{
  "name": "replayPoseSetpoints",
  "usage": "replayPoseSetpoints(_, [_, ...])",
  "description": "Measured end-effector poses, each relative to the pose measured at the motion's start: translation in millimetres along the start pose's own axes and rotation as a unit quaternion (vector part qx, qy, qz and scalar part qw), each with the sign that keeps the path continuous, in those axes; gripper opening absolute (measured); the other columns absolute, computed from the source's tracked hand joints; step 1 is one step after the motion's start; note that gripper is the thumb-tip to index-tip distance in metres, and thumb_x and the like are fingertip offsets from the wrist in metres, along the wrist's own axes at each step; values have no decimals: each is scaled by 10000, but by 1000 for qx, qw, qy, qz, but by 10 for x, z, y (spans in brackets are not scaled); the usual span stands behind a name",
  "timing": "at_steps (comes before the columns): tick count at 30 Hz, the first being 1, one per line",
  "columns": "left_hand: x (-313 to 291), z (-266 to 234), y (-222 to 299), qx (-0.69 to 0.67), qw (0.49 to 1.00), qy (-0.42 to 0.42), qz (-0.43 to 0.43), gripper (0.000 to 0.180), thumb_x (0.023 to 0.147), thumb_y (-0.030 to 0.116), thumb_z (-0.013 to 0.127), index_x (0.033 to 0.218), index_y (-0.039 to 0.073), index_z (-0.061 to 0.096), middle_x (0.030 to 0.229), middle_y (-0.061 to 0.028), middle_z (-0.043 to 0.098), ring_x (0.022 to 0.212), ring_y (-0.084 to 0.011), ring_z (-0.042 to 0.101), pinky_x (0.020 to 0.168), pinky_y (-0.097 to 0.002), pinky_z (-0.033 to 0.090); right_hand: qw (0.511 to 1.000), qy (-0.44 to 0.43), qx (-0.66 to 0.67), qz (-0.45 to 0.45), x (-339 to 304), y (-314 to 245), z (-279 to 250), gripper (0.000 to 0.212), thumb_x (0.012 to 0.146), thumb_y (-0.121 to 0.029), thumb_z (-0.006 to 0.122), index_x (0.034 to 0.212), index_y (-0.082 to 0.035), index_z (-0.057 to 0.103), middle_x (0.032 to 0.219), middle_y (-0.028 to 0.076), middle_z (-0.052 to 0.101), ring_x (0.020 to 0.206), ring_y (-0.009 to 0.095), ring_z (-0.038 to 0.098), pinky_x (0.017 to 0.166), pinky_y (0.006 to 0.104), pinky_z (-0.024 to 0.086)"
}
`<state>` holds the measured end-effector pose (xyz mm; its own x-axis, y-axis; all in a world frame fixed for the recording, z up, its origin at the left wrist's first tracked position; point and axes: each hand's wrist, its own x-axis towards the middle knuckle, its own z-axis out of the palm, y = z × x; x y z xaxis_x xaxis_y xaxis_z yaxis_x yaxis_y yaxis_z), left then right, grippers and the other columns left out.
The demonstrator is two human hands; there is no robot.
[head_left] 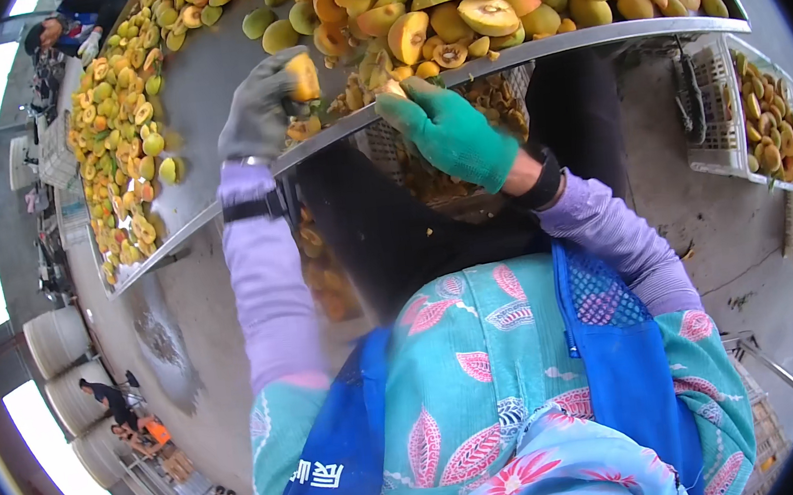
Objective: The person picks up a peach from a metal table, removes the pit using a handheld tool, and drops the pit into a basket. They place the pitted peach halves back onto the table and repeat the process for several peaches.
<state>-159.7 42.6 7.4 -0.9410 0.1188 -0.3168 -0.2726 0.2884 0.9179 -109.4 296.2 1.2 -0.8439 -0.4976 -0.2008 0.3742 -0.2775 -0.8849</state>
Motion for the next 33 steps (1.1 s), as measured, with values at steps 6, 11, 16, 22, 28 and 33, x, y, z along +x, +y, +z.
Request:
replayPoseSetpoints(6, [-548, 689, 27, 93, 949, 162, 255, 416, 936, 267, 531, 1246, -10, 510, 1151, -117, 602, 956, -205, 619, 781, -268, 521, 926, -53, -351, -126, 171, -39, 65, 417, 955, -418, 446, 1016, -24, 569, 871, 237, 628, 838, 411, 615, 718, 463, 478])
replayPoseSetpoints(11, [-597, 907, 80, -207, 948, 123, 207, 553, 969, 426, 412, 1221, -61, 482, 1051, -172, 621, 929, -226, 623, 840, -332, 520, 937, -78, -323, -105, 102, -9, 84, 413, 961, -403, 435, 1081, -32, 568, 914, 251, 631, 862, 427, 608, 722, 469, 477])
replayPoseSetpoints(16, [-546, 995, 50, -136, 941, 239, 196, 519, 985, 425, 403, 1093, -56, 564, 980, -148, 623, 841, -213, 617, 788, -324, 524, 939, -99, -317, -87, 42, -4, 128, 411, 969, -378, 417, 1118, -18, 548, 938, 268, 622, 893, 448, 589, 734, 469, 474])
replayPoseSetpoints(22, [-473, 1087, 40, -220, 912, 302, 168, 401, 972, 348, 476, 1055, -32, 572, 925, -151, 639, 783, -235, 627, 692, -330, 535, 980, -97, -164, -64, 69, 190, 210, 457, 963, -388, 434, 1027, 38, 585, 804, 209, 642, 717, 300, 614, 696, 410, 484])
replayPoseSetpoints(28, [-360, 873, 146, -123, 945, 236, 191, 316, 956, 271, 518, 1077, -15, 578, 919, -164, 666, 762, -227, 650, 656, -317, 543, 986, -93, 74, 116, -61, 63, 361, 455, 957, -443, 412, 798, -40, 553, 598, 58, 520, 463, 139, 467, 400, 290, 367])
replayPoseSetpoints(33, [-300, 916, 555, 69, 965, 178, 179, 279, 927, 250, 560, 883, 7, 692, 803, -53, 701, 782, -104, 622, 732, -245, 484, 991, -22, 114, 68, -33, -16, 439, 461, 950, -444, 383, 716, -60, 487, 510, 49, 469, 364, 160, 430, 346, 299, 346])
